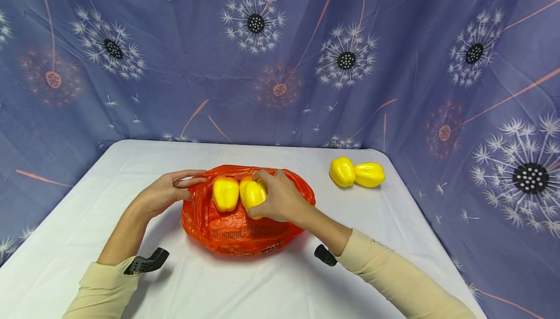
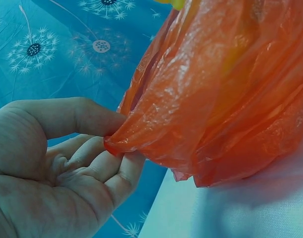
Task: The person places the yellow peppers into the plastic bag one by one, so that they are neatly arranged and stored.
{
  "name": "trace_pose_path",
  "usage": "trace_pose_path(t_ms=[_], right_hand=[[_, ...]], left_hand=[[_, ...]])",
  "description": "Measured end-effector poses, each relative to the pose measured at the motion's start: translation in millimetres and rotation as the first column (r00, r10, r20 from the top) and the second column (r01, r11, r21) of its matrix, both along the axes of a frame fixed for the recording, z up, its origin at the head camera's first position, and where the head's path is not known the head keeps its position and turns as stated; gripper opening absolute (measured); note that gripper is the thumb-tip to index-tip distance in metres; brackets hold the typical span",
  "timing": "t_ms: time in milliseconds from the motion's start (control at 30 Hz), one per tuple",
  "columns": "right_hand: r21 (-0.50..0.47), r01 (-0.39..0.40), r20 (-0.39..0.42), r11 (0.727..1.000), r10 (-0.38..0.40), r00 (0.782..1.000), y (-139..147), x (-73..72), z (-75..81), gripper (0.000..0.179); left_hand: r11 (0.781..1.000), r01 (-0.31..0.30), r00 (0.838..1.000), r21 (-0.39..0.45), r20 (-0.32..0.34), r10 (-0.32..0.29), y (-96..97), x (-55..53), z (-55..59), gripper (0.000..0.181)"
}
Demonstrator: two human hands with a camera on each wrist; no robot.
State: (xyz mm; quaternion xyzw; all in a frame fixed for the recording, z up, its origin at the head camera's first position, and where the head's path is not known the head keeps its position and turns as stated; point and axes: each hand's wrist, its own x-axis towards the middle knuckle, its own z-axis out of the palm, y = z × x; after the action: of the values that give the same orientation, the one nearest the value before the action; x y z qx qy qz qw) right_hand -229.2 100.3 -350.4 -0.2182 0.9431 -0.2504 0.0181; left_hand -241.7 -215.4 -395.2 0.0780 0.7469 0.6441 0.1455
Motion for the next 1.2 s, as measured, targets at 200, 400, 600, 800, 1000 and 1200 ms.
trace_pose_path(t_ms=[200,400,600,800,1000,1200], right_hand=[[-0.011,-0.033,0.013,0.999,0.033,0.999,-10.0,3.1,-6.5,0.066],[-0.032,-0.076,0.025,0.997,0.077,0.997,-19.1,7.5,-12.5,0.063],[-0.009,-0.109,0.034,0.994,0.110,0.993,-28.1,11.4,-16.8,0.065],[0.007,-0.138,0.067,0.990,0.137,0.988,-37.1,15.3,-21.5,0.066],[0.039,-0.156,0.063,0.987,0.153,0.986,-44.5,19.2,-28.5,0.066],[0.038,-0.142,0.084,0.989,0.138,0.987,-50.0,19.6,-33.7,0.066]], left_hand=[[1.000,0.001,1.000,-0.001,-0.005,-0.001,-0.2,-0.3,-0.6,0.072],[1.000,0.001,1.000,-0.008,-0.003,-0.001,-0.1,-0.2,-0.6,0.072],[1.000,-0.004,1.000,-0.013,-0.005,0.003,0.3,-0.2,-0.3,0.072],[1.000,0.000,1.000,-0.018,-0.002,0.000,0.4,-0.2,0.2,0.072],[1.000,0.006,1.000,-0.013,-0.007,-0.006,0.1,-0.1,0.3,0.072],[1.000,0.005,1.000,-0.010,-0.016,-0.005,-0.4,0.2,0.7,0.073]])
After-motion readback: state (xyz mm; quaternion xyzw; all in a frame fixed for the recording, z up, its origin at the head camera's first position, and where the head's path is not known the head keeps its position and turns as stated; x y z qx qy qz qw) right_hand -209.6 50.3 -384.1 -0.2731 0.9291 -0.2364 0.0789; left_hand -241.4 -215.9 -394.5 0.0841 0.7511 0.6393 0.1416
